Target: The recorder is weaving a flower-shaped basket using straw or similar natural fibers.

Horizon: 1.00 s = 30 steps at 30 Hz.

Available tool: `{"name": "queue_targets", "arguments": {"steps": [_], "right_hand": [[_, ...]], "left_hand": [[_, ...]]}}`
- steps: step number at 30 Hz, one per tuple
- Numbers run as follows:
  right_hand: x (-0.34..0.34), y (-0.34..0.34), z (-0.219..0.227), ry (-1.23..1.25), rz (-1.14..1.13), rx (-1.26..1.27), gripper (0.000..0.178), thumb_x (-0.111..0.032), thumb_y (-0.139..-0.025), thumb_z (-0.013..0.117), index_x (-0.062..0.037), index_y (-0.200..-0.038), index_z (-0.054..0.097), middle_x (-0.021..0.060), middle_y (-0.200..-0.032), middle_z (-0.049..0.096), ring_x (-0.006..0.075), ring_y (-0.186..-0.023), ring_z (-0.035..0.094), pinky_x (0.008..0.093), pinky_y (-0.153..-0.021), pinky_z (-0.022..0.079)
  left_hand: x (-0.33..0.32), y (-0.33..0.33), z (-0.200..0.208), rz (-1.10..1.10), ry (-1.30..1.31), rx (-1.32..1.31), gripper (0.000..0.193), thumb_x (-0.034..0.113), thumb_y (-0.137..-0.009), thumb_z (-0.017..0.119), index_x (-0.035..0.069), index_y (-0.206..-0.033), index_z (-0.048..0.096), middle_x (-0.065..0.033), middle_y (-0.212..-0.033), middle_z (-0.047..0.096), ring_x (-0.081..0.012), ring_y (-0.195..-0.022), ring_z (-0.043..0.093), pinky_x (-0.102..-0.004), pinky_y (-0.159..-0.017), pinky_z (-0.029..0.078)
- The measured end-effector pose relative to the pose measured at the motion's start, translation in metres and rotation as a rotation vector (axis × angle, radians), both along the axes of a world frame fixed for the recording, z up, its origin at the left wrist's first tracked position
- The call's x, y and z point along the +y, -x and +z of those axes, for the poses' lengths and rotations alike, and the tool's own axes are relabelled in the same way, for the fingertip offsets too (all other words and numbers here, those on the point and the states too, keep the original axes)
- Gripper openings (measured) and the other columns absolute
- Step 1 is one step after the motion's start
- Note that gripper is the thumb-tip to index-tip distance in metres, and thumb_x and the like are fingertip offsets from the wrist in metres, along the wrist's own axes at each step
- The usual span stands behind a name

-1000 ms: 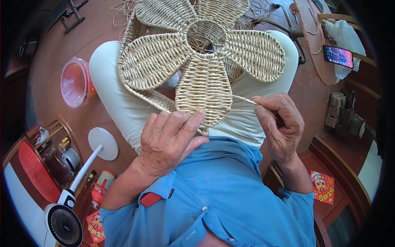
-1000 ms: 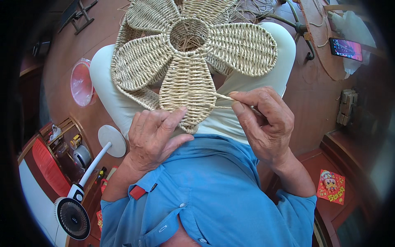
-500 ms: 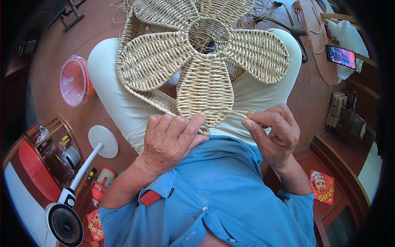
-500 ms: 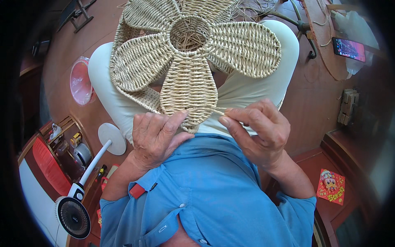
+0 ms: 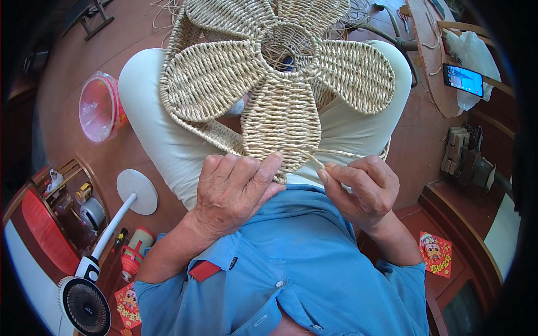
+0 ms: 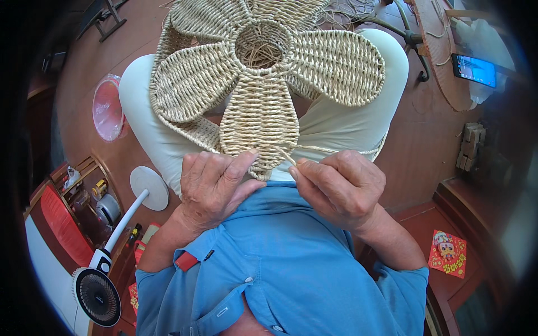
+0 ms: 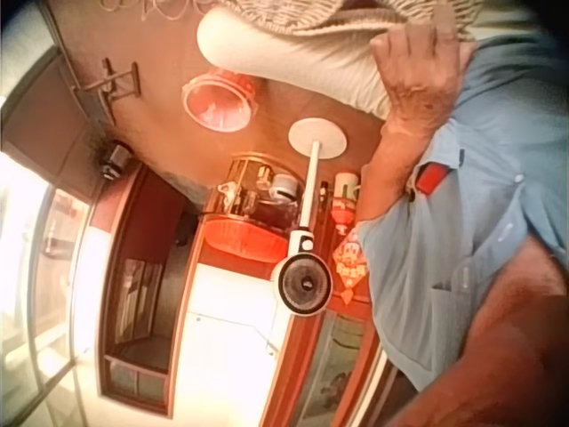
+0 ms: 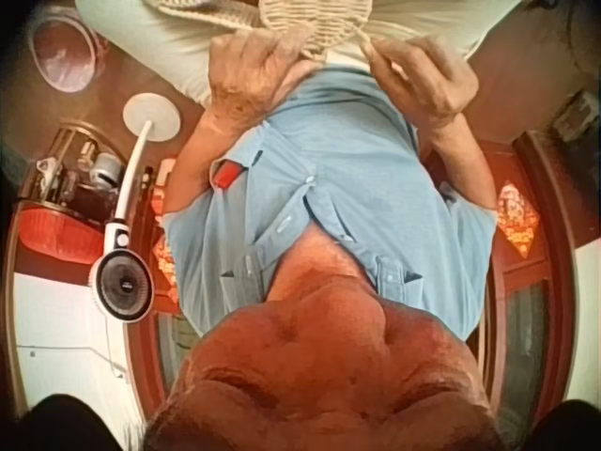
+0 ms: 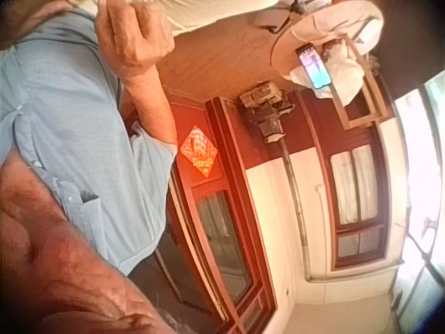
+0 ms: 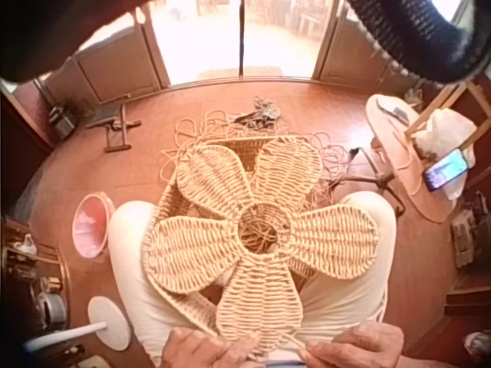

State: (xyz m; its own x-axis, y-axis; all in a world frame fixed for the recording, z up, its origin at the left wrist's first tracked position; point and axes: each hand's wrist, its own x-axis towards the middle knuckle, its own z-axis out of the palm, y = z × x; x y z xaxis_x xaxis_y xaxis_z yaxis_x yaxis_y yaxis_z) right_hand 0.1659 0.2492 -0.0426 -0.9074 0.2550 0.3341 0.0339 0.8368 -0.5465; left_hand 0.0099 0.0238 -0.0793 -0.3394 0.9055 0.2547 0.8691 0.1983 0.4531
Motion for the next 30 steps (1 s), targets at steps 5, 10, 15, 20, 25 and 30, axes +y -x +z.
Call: {"name": "queue_targets", "arguments": {"steps": [5, 10, 15, 20, 25, 30], "right_hand": [[-0.006, 0.003, 0.002, -0.009, 0.029, -0.03, 0.02, -0.006, -0.077, 0.095, -0.0085, -0.092, 0.083, 0.0004, -0.074, 0.065, 0.015, -0.061, 0.061, 0.0319, -0.053, 0.046], [-0.012, 0.012, 0.0, 0.007, 0.004, -0.024, 0.016, -0.008, -0.079, 0.092, -0.011, -0.087, 0.079, 0.0, -0.071, 0.06, 0.0164, -0.058, 0.059, 0.0328, -0.053, 0.047], [-0.014, 0.017, 0.004, 0.142, -0.023, -0.092, 0.016, -0.005, -0.078, 0.091, -0.0102, -0.085, 0.078, 0.0018, -0.074, 0.061, 0.019, -0.06, 0.061, 0.0355, -0.054, 0.048], [-0.016, 0.017, 0.006, 0.176, 0.017, -0.078, 0.017, -0.003, -0.078, 0.09, -0.0096, -0.086, 0.077, 0.0024, -0.075, 0.063, 0.0193, -0.062, 0.064, 0.0362, -0.055, 0.05], [-0.018, 0.018, 0.002, 0.22, -0.011, -0.093, 0.015, -0.004, -0.08, 0.091, -0.0088, -0.086, 0.078, 0.0035, -0.076, 0.065, 0.02, -0.063, 0.065, 0.0367, -0.056, 0.051], [-0.016, 0.018, 0.0, 0.238, -0.027, -0.101, 0.014, -0.006, -0.083, 0.091, -0.0084, -0.086, 0.078, 0.004, -0.077, 0.066, 0.0195, -0.063, 0.066, 0.0367, -0.056, 0.051]], "left_hand": [[-0.001, 0.001, 0.001, -0.001, 0.005, -0.006, 0.07, 0.04, -0.082, 0.092, 0.012, -0.144, 0.072, 0.0019, -0.097, 0.058, -0.0187, -0.086, 0.058, -0.0385, -0.079, 0.042], [-0.001, 0.001, 0.0, -0.001, 0.009, 0.002, 0.07, 0.04, -0.082, 0.092, 0.012, -0.144, 0.072, 0.0013, -0.097, 0.058, -0.0195, -0.087, 0.058, -0.0387, -0.079, 0.042], [-0.002, 0.002, 0.001, -0.002, 0.011, -0.006, 0.07, 0.04, -0.083, 0.091, 0.012, -0.144, 0.072, 0.0014, -0.098, 0.058, -0.0199, -0.088, 0.058, -0.039, -0.079, 0.042], [0.0, 0.0, 0.003, 0.004, 0.021, -0.008, 0.071, 0.04, -0.084, 0.091, 0.012, -0.145, 0.071, 0.0017, -0.099, 0.059, -0.0196, -0.089, 0.058, -0.0389, -0.08, 0.042], [0.001, 0.001, 0.007, 0.004, 0.033, -0.016, 0.07, 0.038, -0.084, 0.091, 0.011, -0.146, 0.071, 0.0012, -0.099, 0.059, -0.0198, -0.089, 0.058, -0.0391, -0.081, 0.042], [0.005, 0.005, 0.015, -0.025, 0.069, -0.078, 0.071, 0.035, -0.084, 0.091, 0.009, -0.147, 0.069, -0.001, -0.099, 0.058, -0.0213, -0.089, 0.058, -0.0406, -0.081, 0.041]]}}
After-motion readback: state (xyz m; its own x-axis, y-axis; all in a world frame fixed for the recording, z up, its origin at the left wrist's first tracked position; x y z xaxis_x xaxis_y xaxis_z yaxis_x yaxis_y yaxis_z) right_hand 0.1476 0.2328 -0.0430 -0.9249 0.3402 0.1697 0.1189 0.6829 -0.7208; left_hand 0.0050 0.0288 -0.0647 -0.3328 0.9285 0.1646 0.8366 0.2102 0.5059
